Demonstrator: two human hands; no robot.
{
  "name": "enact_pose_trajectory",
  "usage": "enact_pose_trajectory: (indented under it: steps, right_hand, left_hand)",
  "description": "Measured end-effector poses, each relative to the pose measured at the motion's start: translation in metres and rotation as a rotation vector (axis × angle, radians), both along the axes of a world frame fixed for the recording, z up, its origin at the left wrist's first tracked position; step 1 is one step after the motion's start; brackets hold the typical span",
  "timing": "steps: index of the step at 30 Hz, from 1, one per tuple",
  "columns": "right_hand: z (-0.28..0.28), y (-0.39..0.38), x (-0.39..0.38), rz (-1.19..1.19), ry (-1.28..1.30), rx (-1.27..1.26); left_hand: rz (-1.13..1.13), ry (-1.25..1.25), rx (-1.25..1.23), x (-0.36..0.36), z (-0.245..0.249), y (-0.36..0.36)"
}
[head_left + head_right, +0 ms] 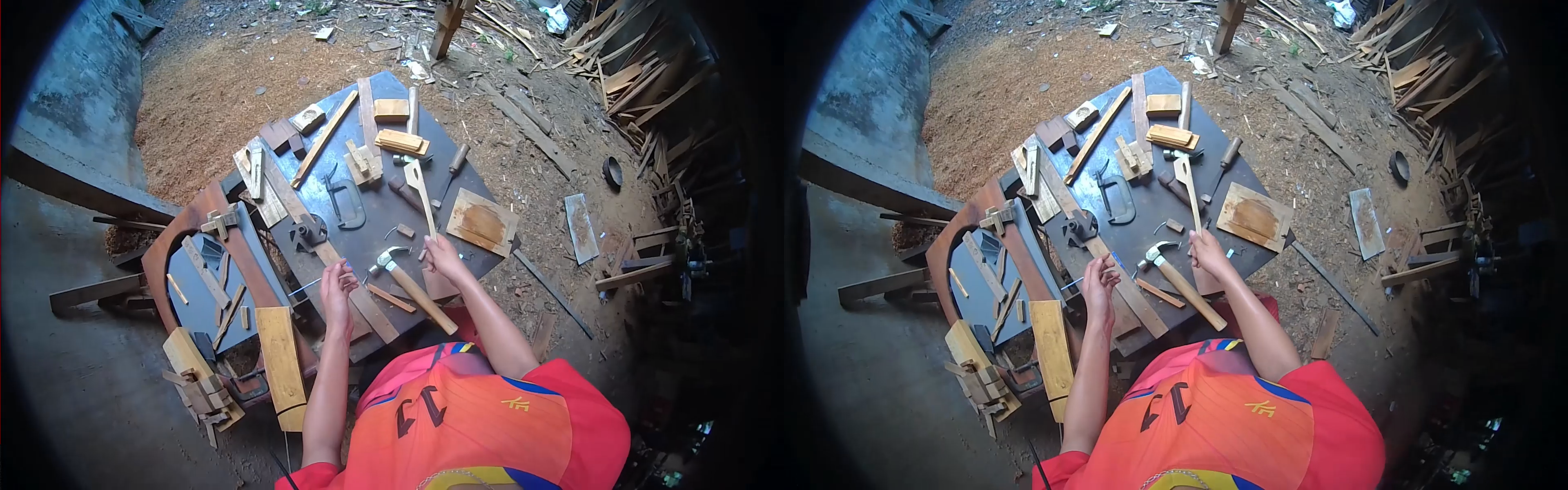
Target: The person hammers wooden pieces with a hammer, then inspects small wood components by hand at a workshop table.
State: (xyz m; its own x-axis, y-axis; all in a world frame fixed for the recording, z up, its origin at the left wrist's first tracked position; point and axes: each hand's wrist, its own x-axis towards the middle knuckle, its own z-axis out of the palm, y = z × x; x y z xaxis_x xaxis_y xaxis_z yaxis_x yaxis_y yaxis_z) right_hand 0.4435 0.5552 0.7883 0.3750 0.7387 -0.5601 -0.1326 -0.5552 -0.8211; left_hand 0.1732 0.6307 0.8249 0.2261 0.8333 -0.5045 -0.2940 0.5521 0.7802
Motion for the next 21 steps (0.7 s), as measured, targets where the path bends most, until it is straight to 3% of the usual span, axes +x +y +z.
enact_pose_trajectory:
  steps: [5,9,11,12,14,16,19,21]
  right_hand:
    - [0.104,0.007,-0.006,0.147,0.386,0.137]
    - [0.132,0.014,-0.012,0.273,0.529,0.187]
    - [0.142,0.017,-0.021,0.287,0.530,0.190]
    - [0.140,0.021,-0.026,0.338,0.448,0.163]
    - [0.135,0.030,-0.033,0.417,0.266,0.121]
    - [0.119,0.039,-0.035,0.647,0.021,0.116]
    - [0.131,0.093,-0.012,1.146,0.053,-0.025]
    - [0.148,0.165,0.033,1.000,-0.043,0.097]
  left_hand:
    - [-0.141,0.013,0.099,0.016,0.023,0.008]
    - [-0.178,-0.043,0.188,0.023,0.052,0.024]
    - [-0.063,-0.081,0.214,0.021,0.060,0.035]
    - [-0.010,-0.101,0.233,0.020,0.063,0.042]
    - [0.181,0.120,0.295,0.002,0.059,0.063]
    - [0.375,0.188,0.273,-0.040,0.028,0.093]
    - [0.522,0.203,0.262,-0.106,0.000,0.116]
    - [0.528,0.210,0.240,-0.129,0.002,0.109]
